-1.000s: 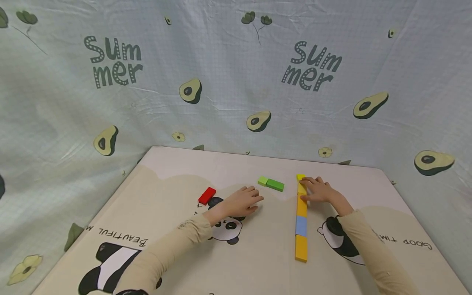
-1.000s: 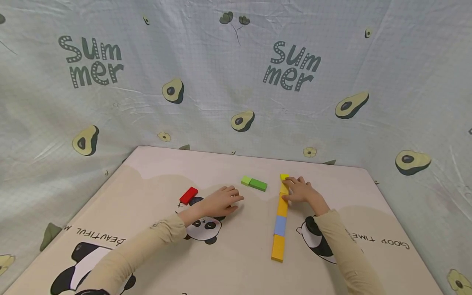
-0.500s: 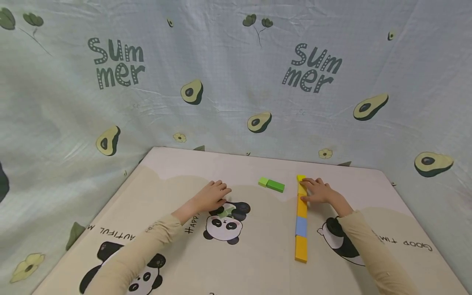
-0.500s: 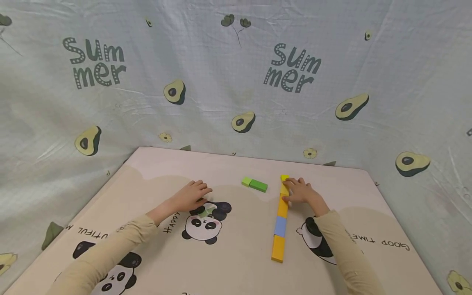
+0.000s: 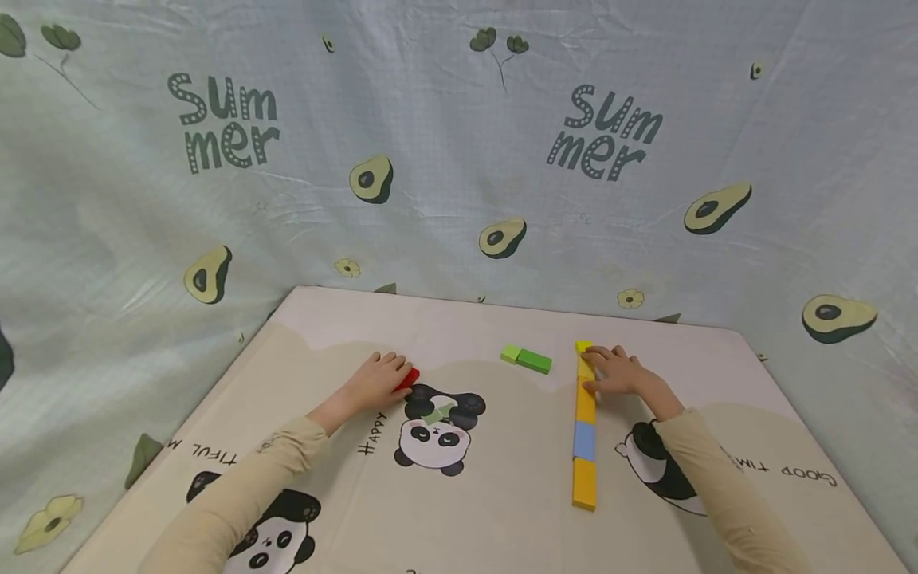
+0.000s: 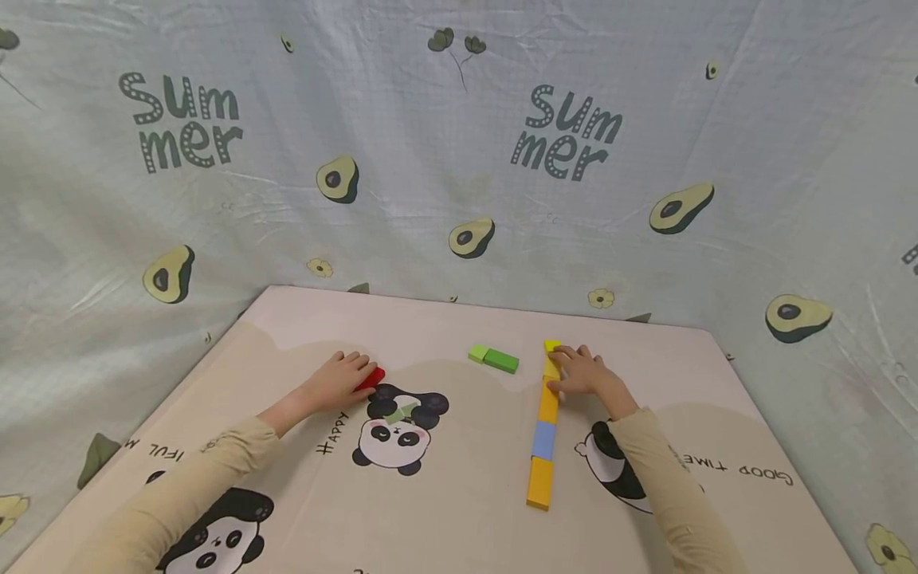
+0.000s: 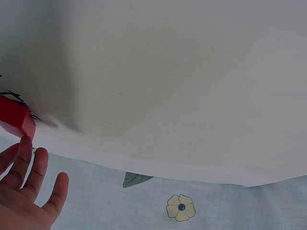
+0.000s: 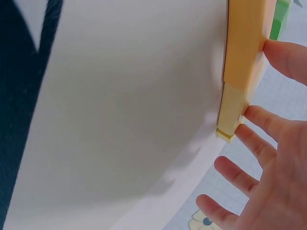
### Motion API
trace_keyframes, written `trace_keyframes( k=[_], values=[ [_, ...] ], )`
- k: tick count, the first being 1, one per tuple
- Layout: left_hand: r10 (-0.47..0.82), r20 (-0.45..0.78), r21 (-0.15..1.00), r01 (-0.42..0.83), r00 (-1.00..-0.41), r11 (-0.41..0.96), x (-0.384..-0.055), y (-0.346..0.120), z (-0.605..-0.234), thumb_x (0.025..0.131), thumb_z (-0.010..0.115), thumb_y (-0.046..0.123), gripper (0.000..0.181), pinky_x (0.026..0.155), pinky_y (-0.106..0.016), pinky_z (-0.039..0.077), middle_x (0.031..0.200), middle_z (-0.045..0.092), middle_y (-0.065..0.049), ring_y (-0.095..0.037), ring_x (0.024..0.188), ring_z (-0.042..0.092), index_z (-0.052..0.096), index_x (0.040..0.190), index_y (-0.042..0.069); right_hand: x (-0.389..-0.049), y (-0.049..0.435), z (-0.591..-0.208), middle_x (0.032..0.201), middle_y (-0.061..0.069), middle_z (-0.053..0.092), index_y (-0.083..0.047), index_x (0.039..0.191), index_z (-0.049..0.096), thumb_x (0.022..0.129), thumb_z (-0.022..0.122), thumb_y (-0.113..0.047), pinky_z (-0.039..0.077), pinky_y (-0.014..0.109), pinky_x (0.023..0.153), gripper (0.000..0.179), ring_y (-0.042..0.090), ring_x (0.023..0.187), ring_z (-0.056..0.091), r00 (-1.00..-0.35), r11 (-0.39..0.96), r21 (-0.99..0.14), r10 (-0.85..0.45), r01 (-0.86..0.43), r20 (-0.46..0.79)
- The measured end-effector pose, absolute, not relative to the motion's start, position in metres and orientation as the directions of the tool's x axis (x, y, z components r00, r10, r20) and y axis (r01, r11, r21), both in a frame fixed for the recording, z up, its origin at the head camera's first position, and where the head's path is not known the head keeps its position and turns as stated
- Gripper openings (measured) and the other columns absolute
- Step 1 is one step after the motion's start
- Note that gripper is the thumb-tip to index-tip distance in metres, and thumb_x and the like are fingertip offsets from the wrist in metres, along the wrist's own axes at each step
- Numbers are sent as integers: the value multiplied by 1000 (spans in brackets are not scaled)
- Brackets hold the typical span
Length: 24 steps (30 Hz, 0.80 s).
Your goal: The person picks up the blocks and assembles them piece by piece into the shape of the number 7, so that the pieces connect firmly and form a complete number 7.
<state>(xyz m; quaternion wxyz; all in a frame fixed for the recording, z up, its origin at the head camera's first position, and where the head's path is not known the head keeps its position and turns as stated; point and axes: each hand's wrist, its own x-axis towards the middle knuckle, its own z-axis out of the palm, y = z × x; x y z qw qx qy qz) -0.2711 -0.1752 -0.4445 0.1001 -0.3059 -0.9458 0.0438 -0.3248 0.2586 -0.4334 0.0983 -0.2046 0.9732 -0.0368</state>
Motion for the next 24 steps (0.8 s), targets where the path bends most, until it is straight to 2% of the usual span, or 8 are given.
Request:
trace_keyframes(
  k=[8, 12, 13, 16, 20, 24],
  values=[
    [573, 166, -169, 549, -803, 818, -269, -178, -445, 84, 56, 36, 41, 78, -42, 39, 97, 58, -11, -26, 91, 52, 57, 109, 3, -325, 256, -432, 139, 22, 31, -3, 133, 37, 82, 51, -42, 31, 63, 87, 66, 42, 112, 34, -897, 921, -112, -389, -373, -209],
    [594, 193, -121, 582, -781, 804, -270, -179, -446, 85, 56, 32, 40, 76, -42, 38, 95, 58, -13, -27, 88, 52, 56, 108, 0, -325, 255, -430, 138, 22, 31, -3, 132, 38, 82, 52, -42, 31, 63, 87, 66, 43, 112, 34, -898, 921, -110, -389, -374, -207],
    [609, 219, -137, 594, -762, 793, -274, -182, -453, 87, 52, 36, 41, 76, -41, 37, 95, 58, -12, -26, 88, 51, 55, 110, 2, -325, 255, -430, 138, 22, 32, -3, 132, 38, 82, 52, -42, 31, 63, 86, 65, 43, 112, 34, -898, 920, -109, -390, -375, -205],
    [622, 237, -124, 612, -746, 781, -275, -182, -454, 88, 51, 35, 40, 75, -41, 36, 94, 57, -12, -26, 88, 51, 55, 109, 2, -324, 255, -430, 138, 22, 32, -3, 132, 38, 82, 52, -42, 31, 64, 87, 65, 43, 112, 34, -898, 921, -108, -389, -375, -203],
    [613, 220, -111, 605, -759, 788, -270, -179, -447, 84, 57, 26, 35, 74, -42, 37, 93, 58, -13, -27, 87, 51, 56, 108, 0, -325, 255, -430, 138, 22, 32, -3, 132, 38, 82, 52, -43, 31, 63, 86, 66, 43, 113, 34, -898, 920, -104, -391, -378, -201],
    [605, 197, -142, 588, -771, 796, -269, -177, -445, 83, 59, 26, 36, 75, -40, 37, 95, 60, -10, -25, 87, 51, 57, 109, 2, -325, 256, -431, 138, 22, 32, -3, 132, 37, 82, 51, -44, 32, 63, 85, 66, 43, 113, 35, -898, 919, -103, -394, -381, -198]
  ],
)
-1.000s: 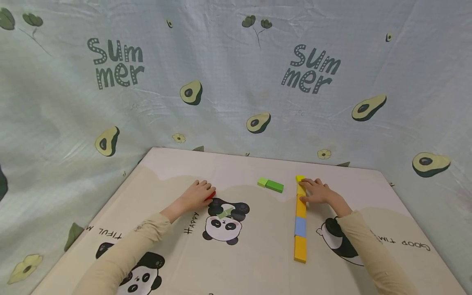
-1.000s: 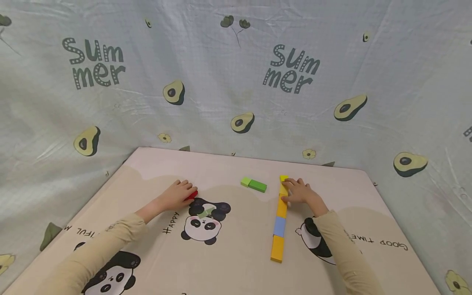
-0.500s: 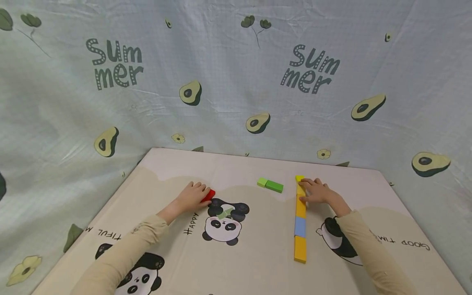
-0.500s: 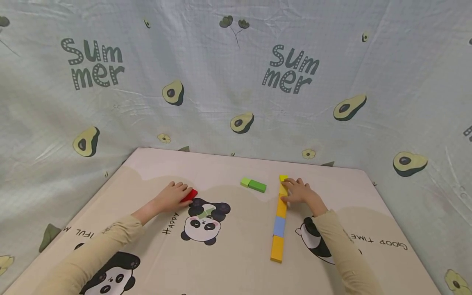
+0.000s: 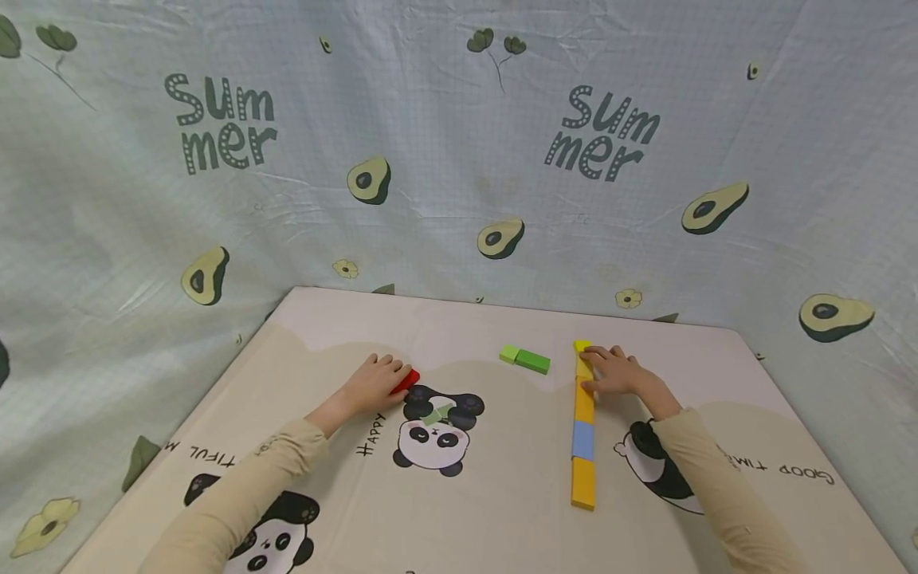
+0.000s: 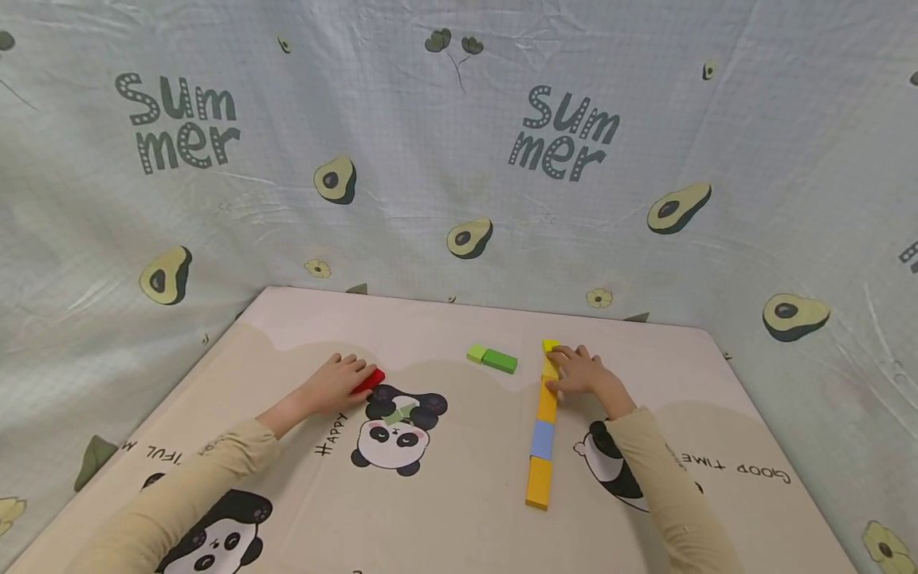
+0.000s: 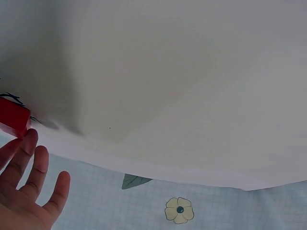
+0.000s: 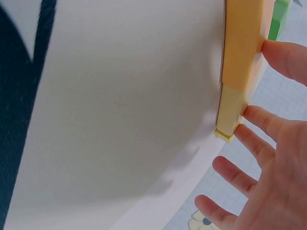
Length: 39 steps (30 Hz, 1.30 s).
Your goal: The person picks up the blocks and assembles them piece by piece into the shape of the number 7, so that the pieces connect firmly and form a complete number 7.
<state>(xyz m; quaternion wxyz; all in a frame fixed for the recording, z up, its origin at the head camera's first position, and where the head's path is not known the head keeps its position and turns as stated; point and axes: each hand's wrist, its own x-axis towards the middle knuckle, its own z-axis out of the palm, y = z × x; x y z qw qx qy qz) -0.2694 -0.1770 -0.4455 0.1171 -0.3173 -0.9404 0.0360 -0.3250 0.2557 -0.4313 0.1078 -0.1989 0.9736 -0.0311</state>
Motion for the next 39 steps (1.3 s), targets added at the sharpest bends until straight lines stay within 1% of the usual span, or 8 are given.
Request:
trace_keyframes(
  k=[5, 8, 13, 19, 24, 30, 39],
  values=[
    [611, 196, -165, 588, -767, 792, -270, -176, -445, 82, 60, 26, 33, 73, -38, 36, 90, 59, -7, -23, 84, 50, 58, 108, 6, -325, 257, -432, 137, 22, 33, -3, 132, 38, 83, 52, -44, 32, 63, 85, 66, 43, 112, 35, -898, 917, -107, -398, -384, -189],
    [615, 193, -162, 594, -764, 788, -270, -176, -445, 81, 60, 26, 34, 72, -39, 37, 87, 58, -8, -23, 83, 50, 57, 109, 7, -325, 257, -432, 138, 21, 32, -3, 133, 37, 83, 51, -43, 32, 63, 85, 66, 43, 112, 35, -898, 917, -109, -397, -383, -188],
    [619, 169, -148, 601, -767, 785, -270, -175, -444, 81, 61, 25, 37, 73, -40, 37, 88, 59, -10, -25, 84, 51, 55, 112, 6, -325, 258, -433, 138, 21, 32, -4, 134, 36, 83, 51, -43, 31, 63, 87, 66, 42, 113, 35, -899, 919, -107, -395, -381, -188],
    [628, 157, -129, 615, -762, 778, -272, -171, -443, 80, 60, 23, 38, 73, -40, 36, 88, 57, -9, -24, 85, 50, 54, 115, 7, -325, 259, -432, 138, 21, 33, -4, 133, 37, 83, 52, -43, 32, 63, 86, 66, 42, 112, 35, -901, 921, -114, -389, -374, -189],
    [621, 141, -99, 613, -771, 784, -274, -166, -444, 81, 58, 24, 40, 77, -41, 37, 93, 57, -8, -23, 88, 49, 53, 118, 8, -325, 258, -433, 139, 21, 31, -4, 134, 36, 84, 50, -44, 32, 62, 86, 66, 42, 113, 34, -899, 919, -114, -393, -377, -193],
    [632, 141, -99, 624, -762, 775, -275, -160, -441, 81, 58, 25, 43, 77, -39, 37, 99, 58, -8, -23, 91, 49, 52, 121, 9, -326, 258, -432, 139, 20, 31, -4, 134, 36, 84, 51, -43, 31, 62, 87, 65, 42, 113, 34, -898, 918, -118, -396, -379, -192],
    [642, 126, -62, 640, -756, 766, -279, -149, -439, 83, 58, 24, 46, 83, -41, 37, 108, 60, -7, -24, 96, 49, 50, 125, 10, -328, 259, -434, 139, 20, 31, -4, 134, 36, 83, 52, -43, 32, 61, 86, 65, 41, 113, 34, -899, 919, -121, -393, -376, -191]
  ],
)
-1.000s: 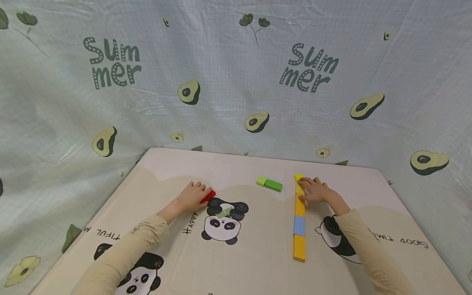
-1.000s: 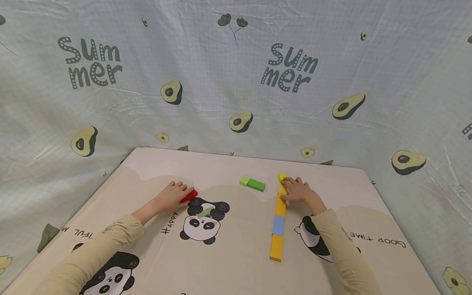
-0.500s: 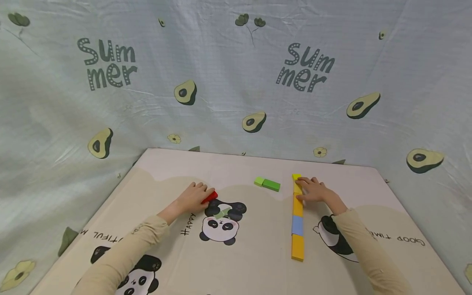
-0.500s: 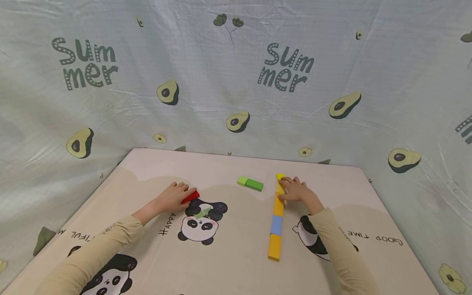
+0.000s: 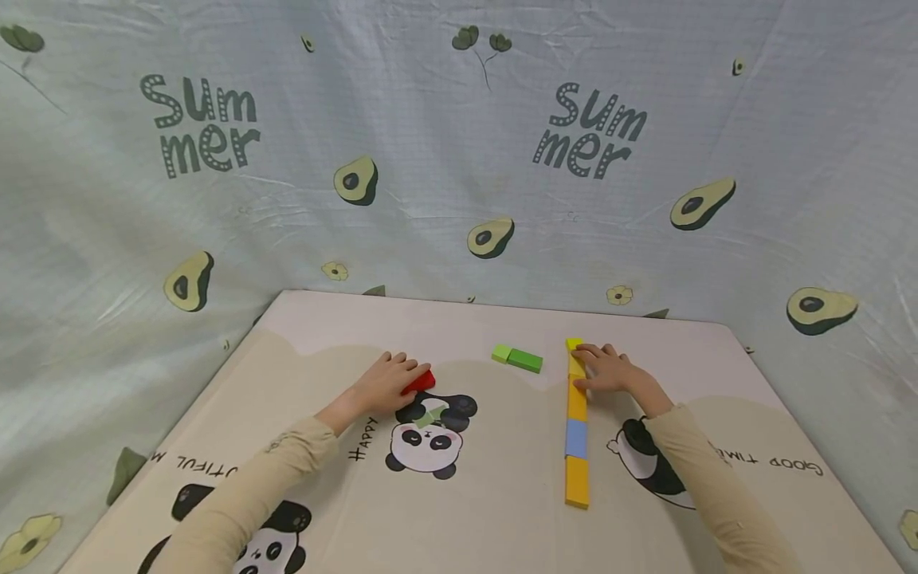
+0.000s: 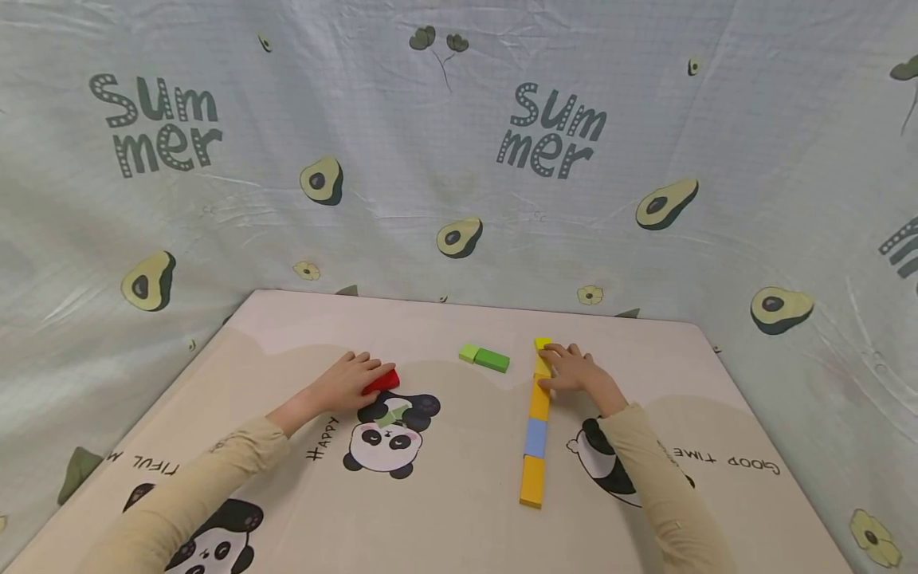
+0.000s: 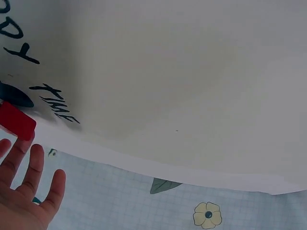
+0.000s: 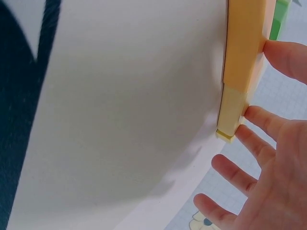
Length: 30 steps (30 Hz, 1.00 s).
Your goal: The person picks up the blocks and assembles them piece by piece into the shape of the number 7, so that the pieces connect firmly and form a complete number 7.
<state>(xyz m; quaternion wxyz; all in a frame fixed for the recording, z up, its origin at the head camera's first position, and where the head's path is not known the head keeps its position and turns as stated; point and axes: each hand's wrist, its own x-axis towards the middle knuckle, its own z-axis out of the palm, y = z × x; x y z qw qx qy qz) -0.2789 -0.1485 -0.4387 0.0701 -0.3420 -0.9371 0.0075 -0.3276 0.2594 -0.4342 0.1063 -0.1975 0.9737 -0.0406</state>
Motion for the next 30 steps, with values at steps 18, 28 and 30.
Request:
trace_keyframes(
  k=[18, 28, 30],
  values=[
    [684, 192, -60, 687, -704, 724, -291, -121, -431, 83, 59, 23, 45, 82, -40, 39, 109, 61, -6, -23, 96, 51, 50, 125, 11, -324, 257, -433, 138, 22, 30, -3, 133, 36, 83, 52, -41, 29, 64, 88, 64, 44, 114, 33, -904, 923, -162, -377, -349, -201],
    [673, 198, -30, 682, -713, 731, -299, -100, -422, 82, 59, 21, 45, 84, -40, 40, 111, 61, -5, -22, 98, 51, 50, 125, 12, -324, 258, -437, 137, 21, 32, -3, 131, 38, 82, 54, -39, 30, 64, 86, 62, 43, 113, 34, -907, 919, -162, -384, -358, -175],
    [668, 191, -18, 678, -720, 735, -300, -95, -420, 83, 59, 21, 44, 86, -41, 40, 111, 61, -5, -23, 99, 51, 50, 126, 13, -324, 258, -437, 137, 21, 32, -3, 131, 38, 82, 54, -38, 31, 64, 86, 62, 43, 114, 34, -906, 920, -160, -384, -359, -179]
  ],
)
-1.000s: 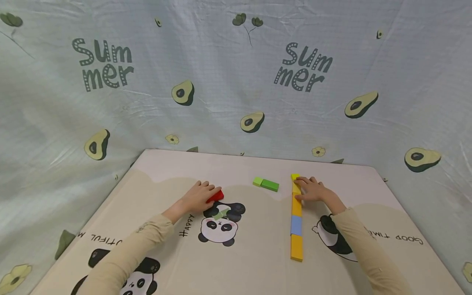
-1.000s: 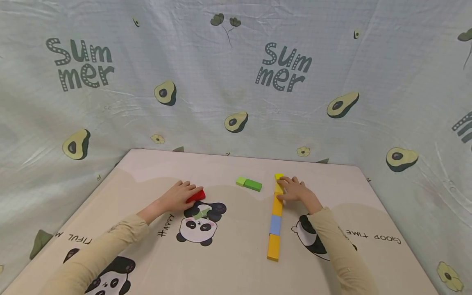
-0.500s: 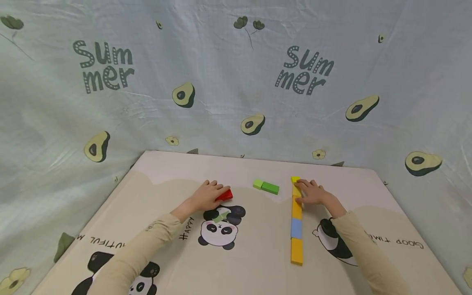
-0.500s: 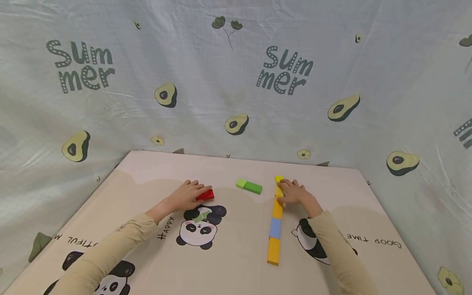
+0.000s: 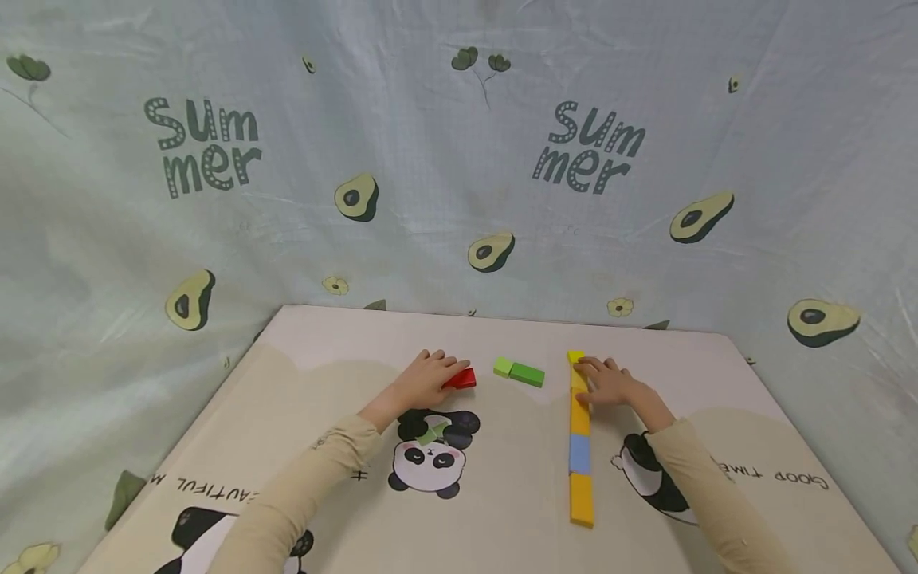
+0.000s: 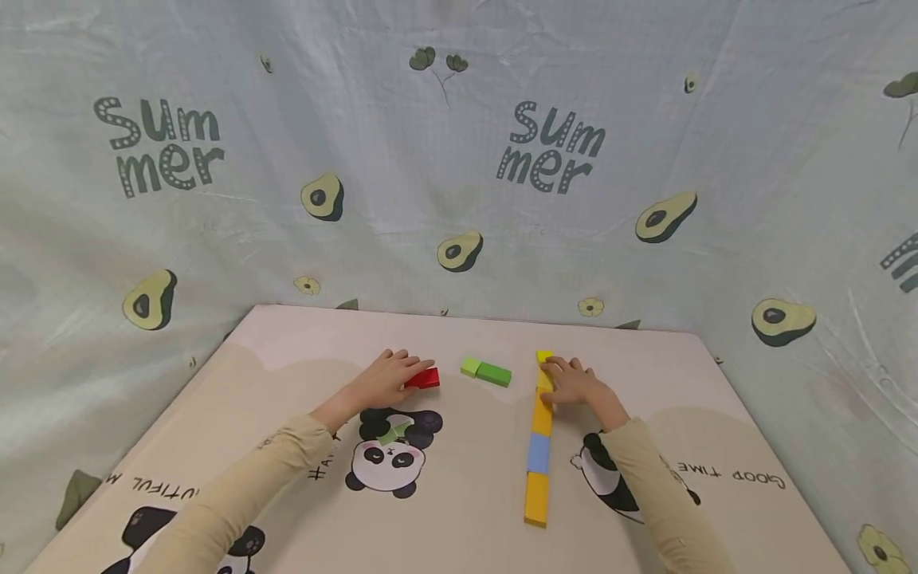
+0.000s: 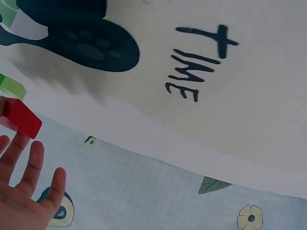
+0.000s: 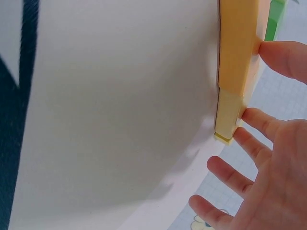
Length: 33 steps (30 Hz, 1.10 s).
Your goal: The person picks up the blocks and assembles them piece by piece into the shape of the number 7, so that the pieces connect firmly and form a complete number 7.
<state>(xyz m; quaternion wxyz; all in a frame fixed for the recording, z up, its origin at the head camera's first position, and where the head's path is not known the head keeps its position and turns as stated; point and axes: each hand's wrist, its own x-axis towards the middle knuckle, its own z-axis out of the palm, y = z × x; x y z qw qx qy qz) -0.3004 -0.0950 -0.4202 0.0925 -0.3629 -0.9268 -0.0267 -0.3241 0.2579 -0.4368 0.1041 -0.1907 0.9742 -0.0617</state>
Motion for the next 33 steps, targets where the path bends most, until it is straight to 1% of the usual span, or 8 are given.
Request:
trace_keyframes(
  k=[4, 12, 19, 25, 28, 33],
  values=[
    [669, 189, -21, 678, -719, 735, -306, -86, -418, 84, 57, 21, 43, 87, -42, 40, 113, 61, -5, -23, 101, 51, 50, 126, 13, -324, 257, -436, 137, 21, 31, -3, 131, 38, 82, 54, -38, 30, 63, 87, 62, 43, 114, 34, -905, 922, -164, -378, -351, -192],
    [664, 204, -29, 673, -720, 739, -318, -66, -419, 84, 57, 20, 42, 85, -39, 40, 113, 61, -3, -21, 101, 52, 50, 125, 14, -321, 254, -433, 136, 23, 32, -2, 129, 40, 80, 56, -35, 28, 65, 88, 61, 44, 114, 33, -910, 921, -196, -372, -337, -185],
    [666, 220, -59, 672, -712, 738, -331, -45, -414, 85, 57, 22, 40, 84, -37, 40, 112, 61, -2, -20, 101, 51, 51, 124, 14, -321, 253, -432, 135, 22, 32, -2, 128, 40, 79, 57, -33, 30, 64, 87, 61, 43, 114, 34, -911, 923, -194, -368, -333, -187],
    [685, 239, -108, 682, -688, 723, -339, -28, -412, 85, 55, 20, 36, 82, -35, 39, 111, 61, 0, -18, 99, 49, 53, 121, 15, -320, 254, -433, 136, 22, 32, -2, 129, 40, 79, 57, -33, 30, 63, 87, 61, 43, 114, 34, -910, 924, -186, -367, -333, -194],
    [693, 250, -133, 685, -676, 716, -342, -19, -409, 86, 55, 20, 32, 80, -35, 39, 108, 61, 1, -18, 97, 49, 55, 117, 16, -321, 253, -433, 136, 21, 31, -3, 129, 40, 79, 56, -33, 30, 63, 88, 60, 43, 115, 33, -910, 925, -195, -362, -325, -201],
    [685, 266, -144, 675, -678, 724, -349, -4, -406, 86, 55, 20, 26, 80, -34, 38, 106, 61, 1, -17, 96, 48, 57, 112, 16, -322, 253, -432, 136, 21, 31, -3, 129, 40, 79, 56, -33, 30, 63, 88, 60, 43, 115, 33, -915, 929, -190, -353, -318, -197]
  ],
)
